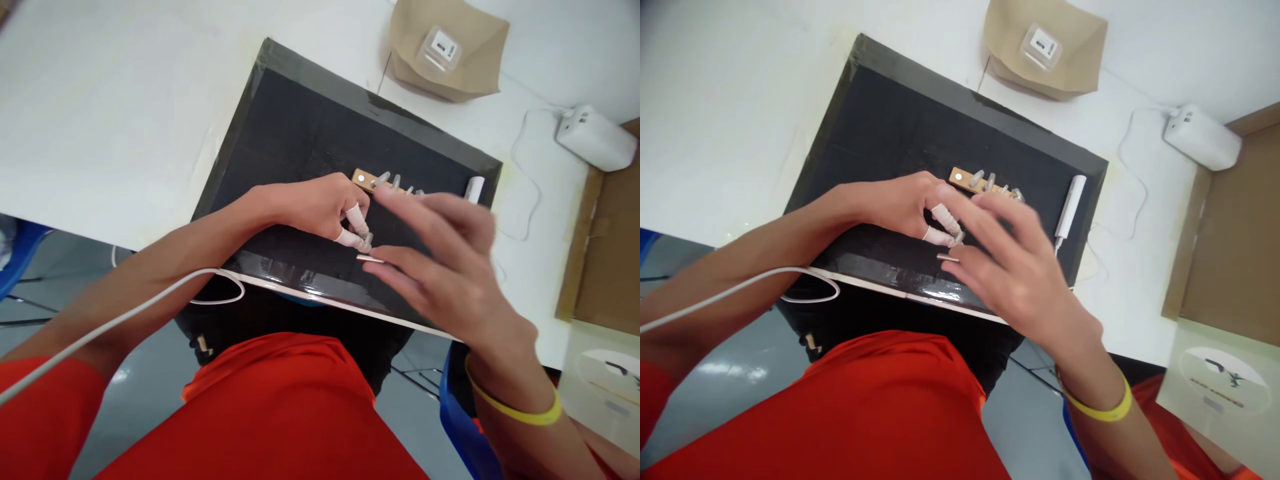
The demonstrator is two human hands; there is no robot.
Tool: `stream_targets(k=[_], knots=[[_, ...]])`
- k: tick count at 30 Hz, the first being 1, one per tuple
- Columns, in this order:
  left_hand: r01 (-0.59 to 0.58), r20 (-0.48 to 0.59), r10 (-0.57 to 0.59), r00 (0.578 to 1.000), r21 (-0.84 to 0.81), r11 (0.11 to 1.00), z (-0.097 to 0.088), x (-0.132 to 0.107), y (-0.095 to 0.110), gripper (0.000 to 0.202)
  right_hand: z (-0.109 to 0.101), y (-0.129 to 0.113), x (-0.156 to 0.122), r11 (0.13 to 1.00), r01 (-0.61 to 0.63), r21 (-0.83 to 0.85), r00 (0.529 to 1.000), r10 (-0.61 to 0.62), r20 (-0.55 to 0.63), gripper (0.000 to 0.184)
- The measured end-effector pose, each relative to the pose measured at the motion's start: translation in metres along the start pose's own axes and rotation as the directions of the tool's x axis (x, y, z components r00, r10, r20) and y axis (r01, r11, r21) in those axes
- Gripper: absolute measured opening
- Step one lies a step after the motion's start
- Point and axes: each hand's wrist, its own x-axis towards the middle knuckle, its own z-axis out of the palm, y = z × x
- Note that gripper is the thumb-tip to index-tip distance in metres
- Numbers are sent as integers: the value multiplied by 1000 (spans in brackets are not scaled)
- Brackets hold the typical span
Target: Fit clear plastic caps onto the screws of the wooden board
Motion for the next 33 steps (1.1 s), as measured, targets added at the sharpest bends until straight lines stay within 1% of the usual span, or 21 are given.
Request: stream_targets(k=[3, 4, 7, 8, 9, 11, 12, 13, 15, 16, 17, 19, 20, 21, 23, 24, 27, 28, 31, 32, 33], knots=[[20, -10, -20, 1000, -1, 1000, -1, 0, 2, 16, -1, -4, -4, 985, -173, 5, 972, 171, -160, 9], [25, -13, -25, 1000, -10, 1000, -1, 0, 2, 17, 0, -6, -6, 982, -187, 27, 964, 188, -186, 10], [26, -13, -27, 1000, -64, 998, -2, -1, 4, 17, 6, -17, -13, 991, -108, 78, 982, 119, -148, 14], [24, -14, -25, 1000, -77, 997, -2, -1, 4, 16, 9, -21, -15, 987, -123, 99, 977, 138, -164, 15], [22, -18, -24, 1000, -85, 996, -2, -1, 4, 16, 13, -24, -18, 974, -188, 125, 953, 211, -215, 15], [26, -25, -29, 999, -102, 994, -2, -1, 4, 16, 20, -29, -23, 924, -337, 181, 867, 380, -324, 14], [31, -32, -34, 999, -116, 993, -2, -1, 4, 16, 23, -31, -25, 909, -368, 195, 840, 415, -348, 14], [37, -39, -42, 998, -132, 991, -2, -1, 4, 16, 27, -33, -28, 915, -361, 183, 843, 404, -356, 15], [47, -48, -56, 997, -167, 985, -3, -1, 5, 17, 33, -35, -32, 949, -291, 119, 887, 315, -338, 17], [54, -49, -63, 997, -176, 983, -3, -1, 5, 18, 36, -36, -34, 947, -299, 118, 881, 322, -346, 17], [62, -46, -71, 996, -180, 982, -4, -1, 6, 19, 38, -38, -35, 924, -354, 144, 845, 382, -375, 14], [83, -34, -90, 995, -174, 981, -5, -1, 7, 21, 42, -40, -37, 851, -476, 222, 742, 524, -418, 10], [93, -30, -100, 995, -170, 981, -5, -1, 7, 22, 44, -42, -37, 836, -497, 231, 722, 546, -424, 9], [103, -27, -109, 994, -170, 980, -6, -1, 7, 23, 45, -43, -37, 850, -483, 209, 736, 524, -428, 10], [112, -26, -119, 993, -178, 978, -6, -1, 8, 26, 47, -45, -37, 902, -414, 124, 802, 426, -420, 15], [113, -26, -120, 992, -182, 977, -7, -1, 8, 26, 47, -46, -37, 903, -414, 118, 798, 422, -430, 15], [114, -26, -121, 992, -181, 977, -7, -2, 8, 26, 49, -47, -36, 817, -535, 216, 679, 568, -466, 9], [114, -25, -121, 992, -181, 977, -7, -2, 8, 26, 49, -48, -36, 817, -535, 213, 680, 567, -464, 9], [120, -21, -126, 992, -188, 975, -7, -2, 8, 26, 51, -49, -37, 901, -427, 84, 794, 417, -442, 14], [123, -20, -129, 991, -188, 974, -7, -2, 9, 26, 52, -49, -37, 903, -421, 85, 795, 412, -446, 14], [128, -19, -133, 991, -186, 974, -7, -2, 9, 26, 52, -49, -36, 885, -450, 122, 763, 451, -463, 13]])
